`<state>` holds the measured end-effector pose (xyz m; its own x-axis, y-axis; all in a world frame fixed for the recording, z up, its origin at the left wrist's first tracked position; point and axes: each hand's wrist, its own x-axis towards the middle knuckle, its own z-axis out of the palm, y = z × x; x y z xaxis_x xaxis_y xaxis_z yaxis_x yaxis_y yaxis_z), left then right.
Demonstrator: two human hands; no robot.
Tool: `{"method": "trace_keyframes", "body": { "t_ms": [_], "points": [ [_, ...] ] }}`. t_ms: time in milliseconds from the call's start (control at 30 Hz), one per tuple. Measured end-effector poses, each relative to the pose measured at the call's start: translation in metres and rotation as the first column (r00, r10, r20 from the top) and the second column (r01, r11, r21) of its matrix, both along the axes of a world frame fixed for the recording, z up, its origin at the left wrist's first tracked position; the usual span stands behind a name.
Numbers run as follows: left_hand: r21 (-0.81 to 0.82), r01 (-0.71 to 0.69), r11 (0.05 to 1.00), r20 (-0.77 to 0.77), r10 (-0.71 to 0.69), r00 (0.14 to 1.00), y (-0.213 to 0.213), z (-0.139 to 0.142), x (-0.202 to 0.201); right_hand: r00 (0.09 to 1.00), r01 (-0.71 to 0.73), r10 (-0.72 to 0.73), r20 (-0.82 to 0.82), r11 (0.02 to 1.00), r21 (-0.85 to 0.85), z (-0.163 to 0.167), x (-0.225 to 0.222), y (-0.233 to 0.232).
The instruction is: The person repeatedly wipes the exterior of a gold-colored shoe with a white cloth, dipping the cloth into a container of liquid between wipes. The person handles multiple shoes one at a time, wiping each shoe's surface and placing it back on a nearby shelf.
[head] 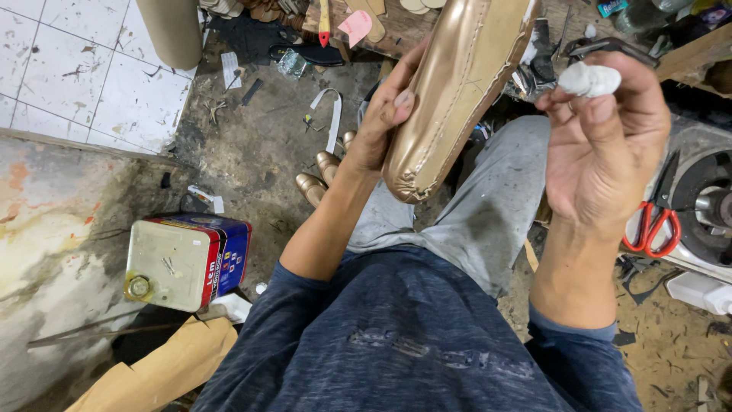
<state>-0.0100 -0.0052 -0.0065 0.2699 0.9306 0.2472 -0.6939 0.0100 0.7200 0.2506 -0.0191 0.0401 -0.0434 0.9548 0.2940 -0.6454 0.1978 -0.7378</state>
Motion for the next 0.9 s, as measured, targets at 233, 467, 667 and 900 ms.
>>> {"method": "trace_keyframes", "body": {
  "t_ms": [233,467,667,900],
  "points": [
    [0.023,-0.067,0.998,-0.094,0.069,0.993,-0.006,0.007,0.001,0.999,-0.041,0.041,-0.006,0.998,-0.04,-0.005,-0.006,0.004],
    [0.162,-0.17,0.972,-0.244,0.207,0.948,-0.009,0.012,0.0,0.999,-0.033,0.033,-0.008,0.998,-0.054,-0.007,-0.007,0.007],
    [0.142,-0.169,0.975,-0.274,0.203,0.94,-0.017,0.023,-0.002,0.999,-0.032,0.032,-0.011,0.997,-0.064,-0.011,-0.008,0.009],
    [0.14,-0.184,0.973,-0.353,0.223,0.909,-0.019,0.021,-0.002,1.0,-0.029,0.029,-0.005,0.999,-0.037,-0.005,-0.012,0.009]
  ]
}}
